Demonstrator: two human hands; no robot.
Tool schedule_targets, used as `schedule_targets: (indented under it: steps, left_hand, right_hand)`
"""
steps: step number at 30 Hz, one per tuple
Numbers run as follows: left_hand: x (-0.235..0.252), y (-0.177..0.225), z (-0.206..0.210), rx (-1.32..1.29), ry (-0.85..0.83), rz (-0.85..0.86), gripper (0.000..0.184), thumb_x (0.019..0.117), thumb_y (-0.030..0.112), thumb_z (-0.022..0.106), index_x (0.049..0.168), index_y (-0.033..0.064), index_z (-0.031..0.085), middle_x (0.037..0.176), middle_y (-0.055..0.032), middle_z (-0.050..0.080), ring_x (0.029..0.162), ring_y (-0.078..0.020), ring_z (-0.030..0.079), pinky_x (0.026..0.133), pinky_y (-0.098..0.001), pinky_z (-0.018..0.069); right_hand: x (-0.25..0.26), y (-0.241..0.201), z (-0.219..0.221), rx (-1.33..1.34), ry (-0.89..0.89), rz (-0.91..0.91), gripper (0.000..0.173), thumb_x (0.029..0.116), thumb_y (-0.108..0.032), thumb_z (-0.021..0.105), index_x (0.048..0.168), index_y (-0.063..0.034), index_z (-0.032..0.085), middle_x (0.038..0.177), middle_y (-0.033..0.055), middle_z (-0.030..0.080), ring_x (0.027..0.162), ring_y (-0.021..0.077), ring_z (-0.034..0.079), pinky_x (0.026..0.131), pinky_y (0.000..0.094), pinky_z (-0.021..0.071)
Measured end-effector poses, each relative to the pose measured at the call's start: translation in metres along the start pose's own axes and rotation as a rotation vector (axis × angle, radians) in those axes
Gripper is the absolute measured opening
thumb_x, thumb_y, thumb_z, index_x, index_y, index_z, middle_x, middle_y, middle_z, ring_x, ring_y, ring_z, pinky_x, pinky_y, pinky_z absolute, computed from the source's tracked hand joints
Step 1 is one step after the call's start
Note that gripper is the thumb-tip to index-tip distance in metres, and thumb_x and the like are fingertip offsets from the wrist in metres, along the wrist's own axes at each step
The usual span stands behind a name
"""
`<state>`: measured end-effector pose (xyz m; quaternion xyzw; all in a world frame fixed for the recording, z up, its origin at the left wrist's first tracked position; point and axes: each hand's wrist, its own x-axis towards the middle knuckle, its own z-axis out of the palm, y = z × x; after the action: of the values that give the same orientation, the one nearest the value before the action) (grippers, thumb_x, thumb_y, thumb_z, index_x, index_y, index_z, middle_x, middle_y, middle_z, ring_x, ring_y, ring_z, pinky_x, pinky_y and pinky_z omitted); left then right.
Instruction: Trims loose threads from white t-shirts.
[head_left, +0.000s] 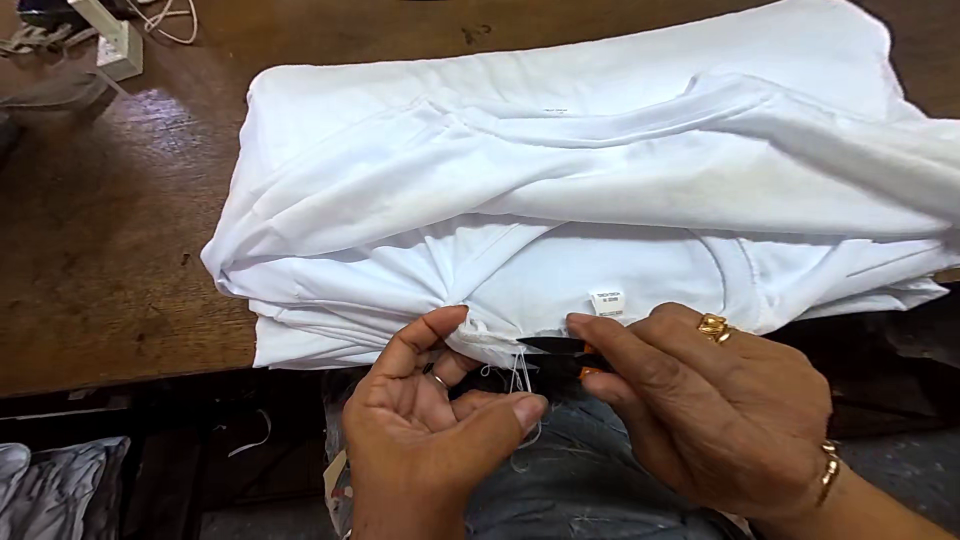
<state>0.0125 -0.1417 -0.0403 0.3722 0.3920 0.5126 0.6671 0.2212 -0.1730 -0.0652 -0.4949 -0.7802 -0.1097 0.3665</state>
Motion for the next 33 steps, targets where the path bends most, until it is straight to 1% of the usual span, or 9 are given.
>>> schedule_targets:
  steps: [4,8,10,13,16,18,28,31,33]
  left_hand:
    - [0.000,0.001,0.000,-0.009,0.009,-0.032,0.069,0.0648,-0.008,0.085,0.130,0.0008,0.064,0.116,-0.0196,0.067,0.089,-0.0242,0.075,0.067,-0.0363,0.0663]
    - [-0.001,0.002,-0.001,0.002,0.007,-0.052,0.071,0.0635,-0.008,0.084,0.131,-0.0001,0.063,0.118,-0.0203,0.067,0.091,-0.0252,0.075,0.067,-0.0371,0.0664]
    - [-0.001,0.002,-0.002,-0.010,-0.007,-0.046,0.072,0.0641,-0.009,0.084,0.132,-0.0009,0.062,0.117,-0.0209,0.067,0.091,-0.0257,0.075,0.068,-0.0374,0.0665]
    - [-0.001,0.003,-0.004,-0.056,-0.047,-0.028,0.059,0.0764,-0.004,0.080,0.133,-0.0022,0.062,0.111,-0.0221,0.069,0.083,-0.0246,0.074,0.068,-0.0363,0.0658]
    - [-0.001,0.003,-0.005,-0.091,-0.057,-0.027,0.037,0.0964,0.001,0.061,0.133,-0.0038,0.061,0.109,-0.0224,0.069,0.081,-0.0243,0.074,0.073,-0.0397,0.0656]
    - [0.000,0.002,-0.002,-0.108,-0.028,-0.022,0.032,0.1008,0.000,0.053,0.131,-0.0052,0.062,0.111,-0.0223,0.068,0.083,-0.0240,0.074,0.075,-0.0400,0.0654]
    - [0.002,-0.002,-0.005,0.066,-0.023,0.088,0.034,0.0967,-0.009,0.056,0.130,-0.0059,0.064,0.118,-0.0225,0.069,0.089,-0.0273,0.076,0.079,-0.0406,0.0658]
    - [0.003,-0.002,-0.006,0.055,-0.042,0.069,0.035,0.0985,-0.008,0.050,0.131,-0.0064,0.063,0.116,-0.0232,0.069,0.088,-0.0267,0.075,0.079,-0.0400,0.0655]
    - [0.003,-0.001,-0.006,0.024,-0.038,0.054,0.035,0.0991,-0.007,0.048,0.130,-0.0063,0.063,0.115,-0.0232,0.070,0.087,-0.0262,0.075,0.079,-0.0405,0.0654]
  right_hand:
    - [0.004,0.000,0.004,0.007,0.022,-0.030,0.034,0.1065,-0.024,0.051,0.122,0.0010,0.069,0.079,0.0079,0.058,0.070,0.0180,0.051,0.059,0.0299,0.0385]
    - [0.005,0.001,0.005,0.002,0.019,-0.048,0.031,0.1056,-0.022,0.051,0.111,0.0003,0.072,0.077,0.0072,0.058,0.067,0.0174,0.051,0.057,0.0303,0.0374]
    - [0.006,0.003,0.000,0.012,-0.006,-0.037,0.033,0.1067,-0.024,0.049,0.112,0.0001,0.071,0.077,0.0069,0.057,0.067,0.0168,0.051,0.056,0.0302,0.0371]
    - [0.004,0.005,-0.007,-0.027,-0.038,-0.028,0.037,0.1083,-0.028,0.045,0.119,-0.0005,0.068,0.077,0.0067,0.054,0.066,0.0175,0.049,0.055,0.0308,0.0363]
    - [0.003,0.005,-0.006,-0.037,-0.030,-0.041,0.037,0.1075,-0.027,0.047,0.120,0.0001,0.068,0.077,0.0074,0.055,0.065,0.0181,0.049,0.054,0.0312,0.0358]
    - [0.005,0.003,-0.002,-0.033,-0.023,-0.052,0.036,0.1070,-0.025,0.048,0.120,0.0010,0.069,0.078,0.0079,0.056,0.066,0.0184,0.050,0.055,0.0311,0.0365]
    - [0.019,-0.005,0.009,-0.044,-0.032,-0.079,0.030,0.1048,-0.021,0.053,0.113,0.0008,0.072,0.076,0.0082,0.058,0.065,0.0195,0.051,0.054,0.0323,0.0361]
    - [0.020,-0.001,0.006,0.006,-0.050,-0.084,0.030,0.1056,-0.022,0.051,0.107,-0.0006,0.072,0.074,0.0070,0.057,0.062,0.0178,0.050,0.053,0.0314,0.0339]
    - [0.019,0.005,0.000,0.054,-0.069,-0.061,0.031,0.1069,-0.024,0.049,0.108,-0.0014,0.071,0.076,0.0060,0.058,0.064,0.0156,0.052,0.054,0.0295,0.0375]
